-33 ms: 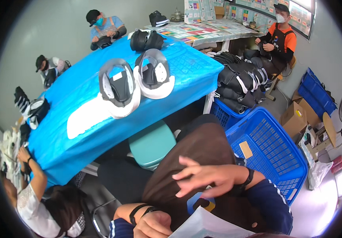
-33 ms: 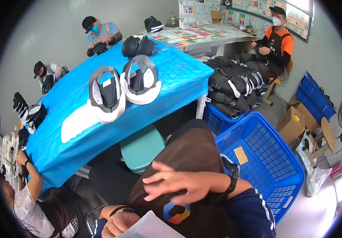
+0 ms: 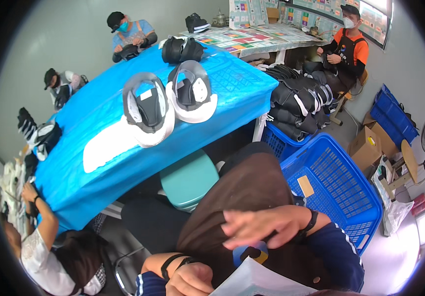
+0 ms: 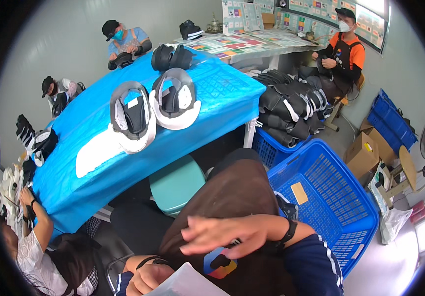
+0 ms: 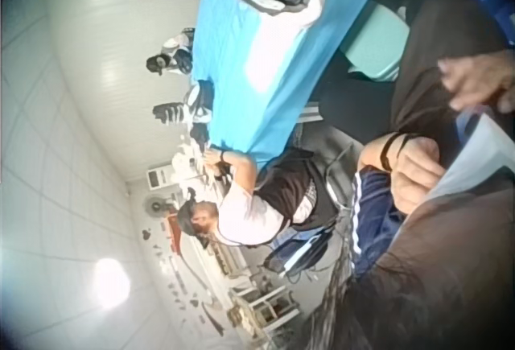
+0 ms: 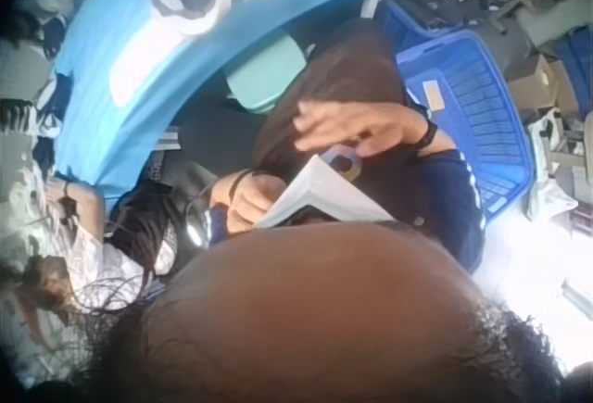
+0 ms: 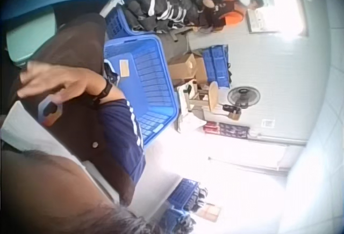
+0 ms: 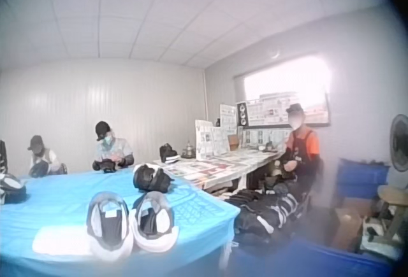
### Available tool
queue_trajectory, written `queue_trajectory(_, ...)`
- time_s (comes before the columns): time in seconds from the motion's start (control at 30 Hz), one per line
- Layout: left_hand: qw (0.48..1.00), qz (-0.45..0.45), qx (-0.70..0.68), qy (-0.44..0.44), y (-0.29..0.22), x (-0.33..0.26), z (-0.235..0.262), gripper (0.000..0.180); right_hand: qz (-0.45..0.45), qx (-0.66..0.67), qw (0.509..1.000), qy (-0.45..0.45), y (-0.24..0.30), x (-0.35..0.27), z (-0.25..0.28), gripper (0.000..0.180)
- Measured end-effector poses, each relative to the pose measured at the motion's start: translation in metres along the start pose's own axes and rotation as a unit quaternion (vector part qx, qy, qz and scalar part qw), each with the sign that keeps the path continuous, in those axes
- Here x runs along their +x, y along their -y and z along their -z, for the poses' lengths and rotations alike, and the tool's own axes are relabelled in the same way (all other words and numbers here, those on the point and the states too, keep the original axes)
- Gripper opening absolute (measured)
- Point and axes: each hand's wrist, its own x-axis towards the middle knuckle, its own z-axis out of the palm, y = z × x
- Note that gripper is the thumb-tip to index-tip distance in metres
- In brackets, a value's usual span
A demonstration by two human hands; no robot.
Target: The person picks up a white shoe component, inserts a white liner into it by hand, and then places the assembled piece into a blue plastic crate.
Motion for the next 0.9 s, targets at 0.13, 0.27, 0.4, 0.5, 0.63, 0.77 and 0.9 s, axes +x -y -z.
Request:
queue_trajectory(0.13,0.999,-0.033,0.026,-0.023,0.005,0.002,-0.002,0.008,-0.034,-0.118,0.989,0.085,0.005,0.001,-0.001,0.050)
queue_trajectory(0.27,0.992,-0.102,0.056,-0.053,0.010,-0.002,-0.010,0.005,-0.345,-0.550,0.759,-0.048,-0.021,-0.005,-0.009,0.050)
queue_trajectory(0.4,0.998,-0.043,0.021,-0.036,0.007,-0.002,-0.011,0.006,-0.464,-0.649,0.567,-0.206,-0.063,-0.045,0.008,0.056)
queue_trajectory(0.5,1.000,-0.017,0.012,-0.017,0.003,-0.002,-0.009,0.006,-0.461,-0.673,0.520,-0.252,-0.051,-0.050,0.019,0.052)
queue_trajectory(0.63,1.000,0.003,0.007,0.000,0.004,-0.006,-0.004,0.006,-0.392,-0.665,0.560,-0.301,-0.018,-0.041,0.027,0.058)
queue_trajectory(0.77,1.000,0.018,-0.004,0.009,0.009,-0.008,-0.002,0.006,-0.093,-0.617,0.747,-0.232,0.015,-0.046,0.009,0.077)
queue_trajectory(0.9,1.000,0.023,-0.003,0.020,0.008,-0.004,-0.003,0.006,-0.032,-0.204,0.939,-0.276,0.032,-0.031,-0.017,0.105)
